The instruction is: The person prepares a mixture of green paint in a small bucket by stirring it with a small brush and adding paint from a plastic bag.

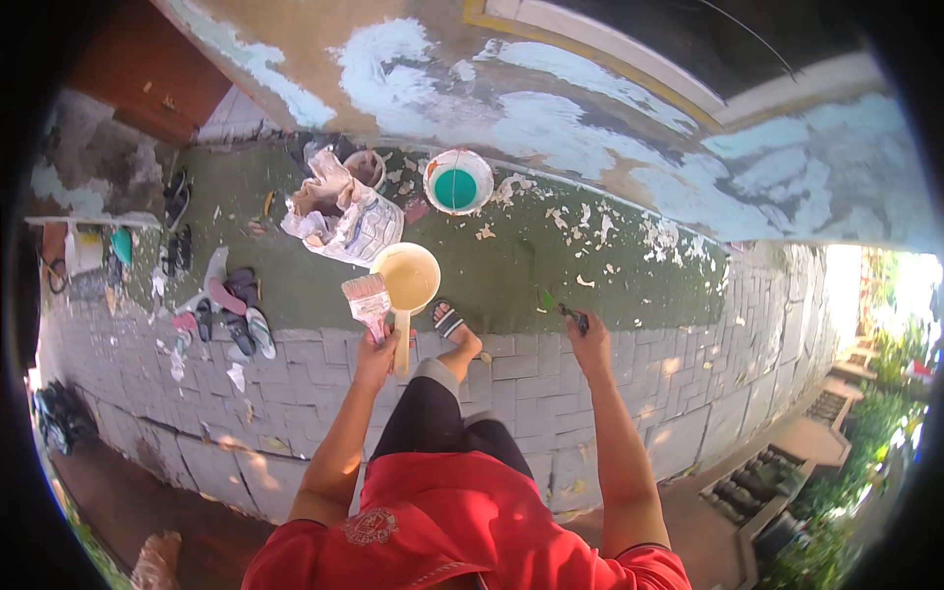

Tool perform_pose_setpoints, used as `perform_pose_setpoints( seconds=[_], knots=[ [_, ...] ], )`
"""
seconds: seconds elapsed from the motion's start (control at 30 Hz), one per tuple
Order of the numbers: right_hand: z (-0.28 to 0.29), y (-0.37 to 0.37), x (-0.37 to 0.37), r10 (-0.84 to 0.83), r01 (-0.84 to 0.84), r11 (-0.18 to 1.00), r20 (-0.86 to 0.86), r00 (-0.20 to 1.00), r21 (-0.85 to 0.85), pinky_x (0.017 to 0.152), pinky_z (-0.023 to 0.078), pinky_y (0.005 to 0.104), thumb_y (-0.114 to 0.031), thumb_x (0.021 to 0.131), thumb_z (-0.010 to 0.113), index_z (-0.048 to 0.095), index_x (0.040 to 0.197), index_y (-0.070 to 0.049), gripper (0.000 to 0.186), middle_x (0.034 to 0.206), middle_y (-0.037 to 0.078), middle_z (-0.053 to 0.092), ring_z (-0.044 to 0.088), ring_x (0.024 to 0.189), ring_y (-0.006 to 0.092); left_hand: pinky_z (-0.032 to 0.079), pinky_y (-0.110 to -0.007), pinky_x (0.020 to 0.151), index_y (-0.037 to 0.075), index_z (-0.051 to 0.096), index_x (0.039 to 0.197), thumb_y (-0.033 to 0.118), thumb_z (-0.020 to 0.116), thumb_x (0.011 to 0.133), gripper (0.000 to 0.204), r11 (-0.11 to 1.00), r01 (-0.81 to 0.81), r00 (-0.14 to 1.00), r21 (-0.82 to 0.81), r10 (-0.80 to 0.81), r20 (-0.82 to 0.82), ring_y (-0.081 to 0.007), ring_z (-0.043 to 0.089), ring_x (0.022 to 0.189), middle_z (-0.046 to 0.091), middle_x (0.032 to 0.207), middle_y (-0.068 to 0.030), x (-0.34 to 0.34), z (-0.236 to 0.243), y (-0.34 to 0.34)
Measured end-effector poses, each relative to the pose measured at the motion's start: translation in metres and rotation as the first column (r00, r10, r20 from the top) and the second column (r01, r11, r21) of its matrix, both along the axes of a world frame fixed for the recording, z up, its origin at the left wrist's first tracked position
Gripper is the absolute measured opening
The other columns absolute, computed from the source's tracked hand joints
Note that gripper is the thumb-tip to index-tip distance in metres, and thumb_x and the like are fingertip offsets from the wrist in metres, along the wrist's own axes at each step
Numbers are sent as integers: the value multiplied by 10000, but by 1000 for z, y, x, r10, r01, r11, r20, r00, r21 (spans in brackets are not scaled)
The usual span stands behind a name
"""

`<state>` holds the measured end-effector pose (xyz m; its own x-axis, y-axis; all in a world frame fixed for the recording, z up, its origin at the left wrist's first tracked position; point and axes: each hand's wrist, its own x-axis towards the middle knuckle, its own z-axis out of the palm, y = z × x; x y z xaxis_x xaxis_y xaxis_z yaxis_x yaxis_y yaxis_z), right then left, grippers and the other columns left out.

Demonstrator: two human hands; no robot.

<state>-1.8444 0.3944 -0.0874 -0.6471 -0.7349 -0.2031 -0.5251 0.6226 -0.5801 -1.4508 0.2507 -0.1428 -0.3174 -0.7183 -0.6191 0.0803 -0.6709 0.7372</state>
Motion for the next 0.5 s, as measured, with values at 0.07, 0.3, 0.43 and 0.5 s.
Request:
perform_pose_setpoints(
  seconds=[0.07,0.3,0.43,0.5],
  knots=[
    [-1,-48,-24,34,-34,999,-3,999,39,663,501,380,-226,879,715,677,1046,-14,272,849,171,675,626,708,283,579,-307,658,13,496,1280,-6,525,967,315,1000,2,1000,-17,-2,-18,-170,694,829,694,1086,-147,-23,-15,-3],
    [-89,-223,-66,280,-280,958,4,960,-65,610,520,366,-229,900,706,664,1059,-17,268,841,171,688,658,646,275,551,-267,592,21,508,1278,56,537,991,291,981,-185,983,56,186,-12,-173,694,861,679,1078,-99,-80,-45,-34],
    [-175,-299,-69,398,-397,914,2,917,-81,640,538,391,-230,903,699,658,1050,-26,255,859,177,692,684,701,312,607,-304,741,-20,527,1282,45,547,995,295,969,-226,974,95,227,0,-189,677,1007,647,1178,-102,-102,-82,-57],
    [-219,-334,-81,483,-482,874,-9,876,-63,661,540,411,-239,903,692,655,1044,-29,256,879,180,691,684,735,333,607,-306,741,-28,535,1262,53,553,997,278,962,-255,967,93,256,2,-189,677,1006,648,1172,-108,-117,-109,-59]
  ],
)
